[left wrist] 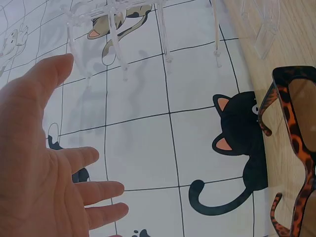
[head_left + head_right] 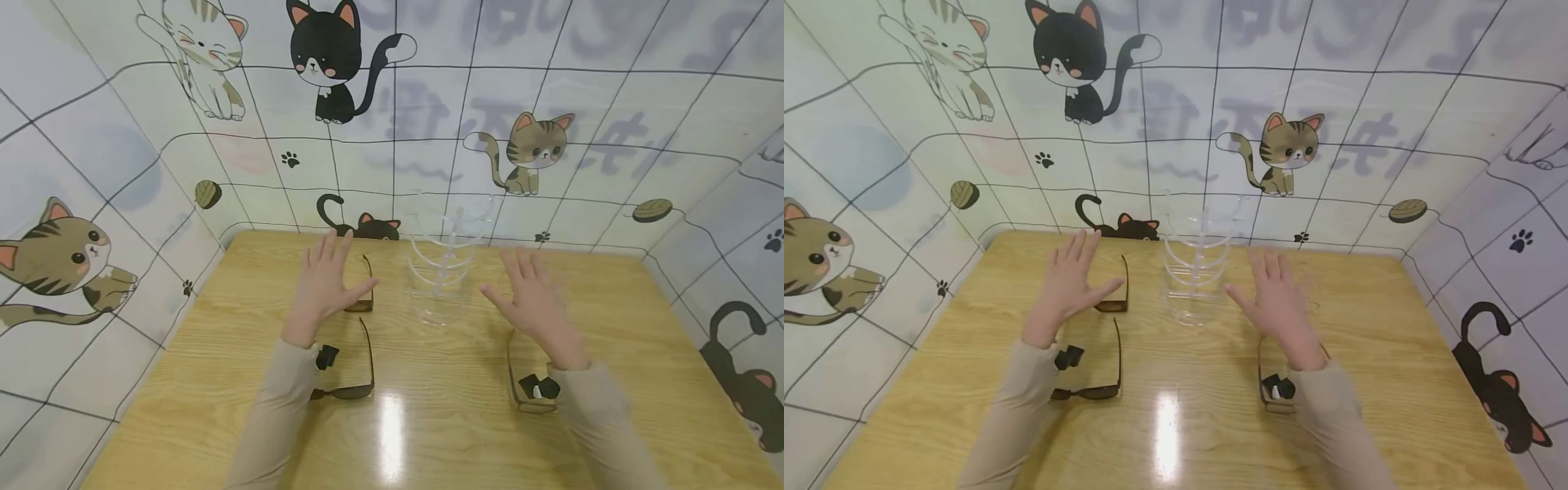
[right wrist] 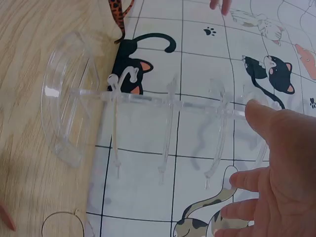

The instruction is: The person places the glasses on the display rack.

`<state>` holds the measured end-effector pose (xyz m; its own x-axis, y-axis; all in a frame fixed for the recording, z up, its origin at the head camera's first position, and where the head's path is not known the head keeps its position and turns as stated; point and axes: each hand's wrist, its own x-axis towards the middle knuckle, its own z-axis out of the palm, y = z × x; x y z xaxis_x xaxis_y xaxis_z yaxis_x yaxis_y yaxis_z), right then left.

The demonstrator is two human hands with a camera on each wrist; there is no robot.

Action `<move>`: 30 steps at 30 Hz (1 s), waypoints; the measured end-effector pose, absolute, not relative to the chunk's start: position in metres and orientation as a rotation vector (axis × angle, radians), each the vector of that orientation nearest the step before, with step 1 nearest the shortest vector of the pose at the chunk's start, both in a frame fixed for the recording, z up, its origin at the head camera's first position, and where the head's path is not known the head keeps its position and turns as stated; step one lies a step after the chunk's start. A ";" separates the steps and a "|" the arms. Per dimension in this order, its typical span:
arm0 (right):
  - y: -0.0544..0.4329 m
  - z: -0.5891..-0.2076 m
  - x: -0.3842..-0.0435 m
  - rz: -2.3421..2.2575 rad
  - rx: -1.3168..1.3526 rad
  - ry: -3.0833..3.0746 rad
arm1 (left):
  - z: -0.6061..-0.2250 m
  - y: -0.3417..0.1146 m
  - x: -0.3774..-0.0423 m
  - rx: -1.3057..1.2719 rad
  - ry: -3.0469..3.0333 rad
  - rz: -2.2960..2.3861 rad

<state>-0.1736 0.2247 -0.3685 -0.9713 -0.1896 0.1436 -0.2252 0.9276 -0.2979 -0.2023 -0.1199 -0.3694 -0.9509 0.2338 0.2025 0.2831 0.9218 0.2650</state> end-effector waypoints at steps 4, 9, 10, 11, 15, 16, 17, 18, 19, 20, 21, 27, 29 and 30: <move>0.213 -0.369 -0.173 0.564 0.440 -2.886 | -0.369 -0.130 -0.197 -0.421 -2.862 -0.490; 0.199 -0.373 -0.171 0.673 0.518 -2.828 | -0.372 -0.145 -0.190 -0.484 -2.738 -0.548; 0.196 -0.374 -0.171 0.695 0.528 -2.817 | -0.372 -0.148 -0.188 -0.499 -2.711 -0.560; 0.193 -0.374 -0.170 0.719 0.535 -2.811 | -0.372 -0.151 -0.187 -0.515 -2.683 -0.572; 0.181 -0.376 -0.169 0.806 0.565 -2.781 | -0.376 -0.163 -0.181 -0.549 -2.624 -0.580; 0.178 -0.376 -0.168 0.825 0.567 -2.779 | -0.377 -0.166 -0.180 -0.549 -2.622 -0.580; 0.175 -0.376 -0.168 0.842 0.572 -2.774 | -0.379 -0.169 -0.178 -0.548 -2.620 -0.579; 0.172 -0.376 -0.167 0.855 0.579 -2.768 | -0.381 -0.172 -0.177 -0.545 -2.623 -0.578; 0.170 -0.377 -0.167 0.867 0.585 -2.766 | -0.382 -0.174 -0.176 -0.538 -2.624 -0.581; 0.167 -0.377 -0.166 0.881 0.588 -2.764 | -0.383 -0.176 -0.174 -0.532 -2.626 -0.590; 0.164 -0.378 -0.166 0.900 0.589 -2.766 | -0.384 -0.179 -0.172 -0.524 -2.632 -0.594; 0.148 -0.383 -0.163 0.960 0.619 -2.759 | -0.390 -0.191 -0.165 -0.497 -2.617 -0.626; 0.142 -0.386 -0.162 0.970 0.636 -2.758 | -0.393 -0.195 -0.163 -0.493 -2.611 -0.629; 0.139 -0.387 -0.162 0.973 0.647 -2.757 | -0.395 -0.198 -0.161 -0.489 -2.611 -0.627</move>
<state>-0.1621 0.1390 -0.3872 -0.8963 -0.3480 0.2750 -0.4435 0.6972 -0.5632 -0.1615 -0.1978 -0.3949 -0.8547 0.2361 0.4622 0.4204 0.8373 0.3495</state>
